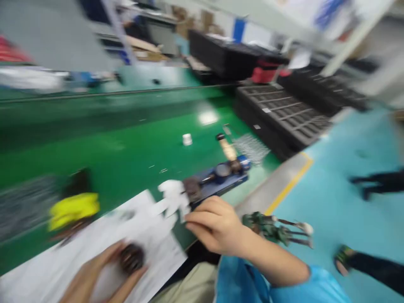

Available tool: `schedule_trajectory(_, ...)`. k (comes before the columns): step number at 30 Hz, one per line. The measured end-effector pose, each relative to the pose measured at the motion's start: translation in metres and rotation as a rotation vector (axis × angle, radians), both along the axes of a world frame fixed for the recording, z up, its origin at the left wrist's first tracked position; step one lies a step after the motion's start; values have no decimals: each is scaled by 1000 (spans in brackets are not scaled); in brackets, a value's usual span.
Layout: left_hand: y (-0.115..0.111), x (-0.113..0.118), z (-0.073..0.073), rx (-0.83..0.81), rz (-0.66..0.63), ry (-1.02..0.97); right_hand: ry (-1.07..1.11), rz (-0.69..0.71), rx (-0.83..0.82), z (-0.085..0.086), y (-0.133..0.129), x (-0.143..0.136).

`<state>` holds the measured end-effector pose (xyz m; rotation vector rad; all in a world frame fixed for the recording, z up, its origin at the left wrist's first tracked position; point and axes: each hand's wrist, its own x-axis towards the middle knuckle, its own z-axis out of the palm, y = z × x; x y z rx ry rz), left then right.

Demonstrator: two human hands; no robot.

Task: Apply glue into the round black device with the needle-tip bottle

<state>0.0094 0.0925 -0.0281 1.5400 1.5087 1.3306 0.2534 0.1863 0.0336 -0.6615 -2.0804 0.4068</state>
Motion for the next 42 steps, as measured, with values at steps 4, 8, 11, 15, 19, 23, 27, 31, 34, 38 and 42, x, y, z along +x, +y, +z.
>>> schedule_trajectory(4,-34,-5,19,-225,178,-113,92,141,-192,-27,-24,-21)
schedule_trajectory(8,-30,8,31,-244,-34,-701,162,276,-334,-36,-32,-39)
schedule_trajectory(11,-27,12,35,-244,-205,-946,171,322,-380,-34,-32,-44)
schedule_trajectory(15,-26,6,33,-281,-334,-1037,175,375,-450,-29,-29,-47)
schedule_trajectory(19,-29,9,29,-209,-326,-975,256,330,-493,-31,-31,-51)
schedule_trajectory(23,-34,28,33,-140,-61,-771,332,162,-516,-36,-40,-56)
schedule_trajectory(27,-32,46,39,-20,55,-670,423,74,-527,-40,-46,-60)
schedule_trajectory(31,-26,51,38,-57,84,-568,434,46,-503,-44,-46,-60)
schedule_trajectory(34,-20,53,37,-106,118,-525,392,37,-427,-44,-43,-57)
schedule_trajectory(38,-6,56,40,-121,173,-472,343,58,-358,-37,-35,-47)
schedule_trajectory(42,11,60,45,-138,144,-450,284,24,-406,-30,-27,-36)
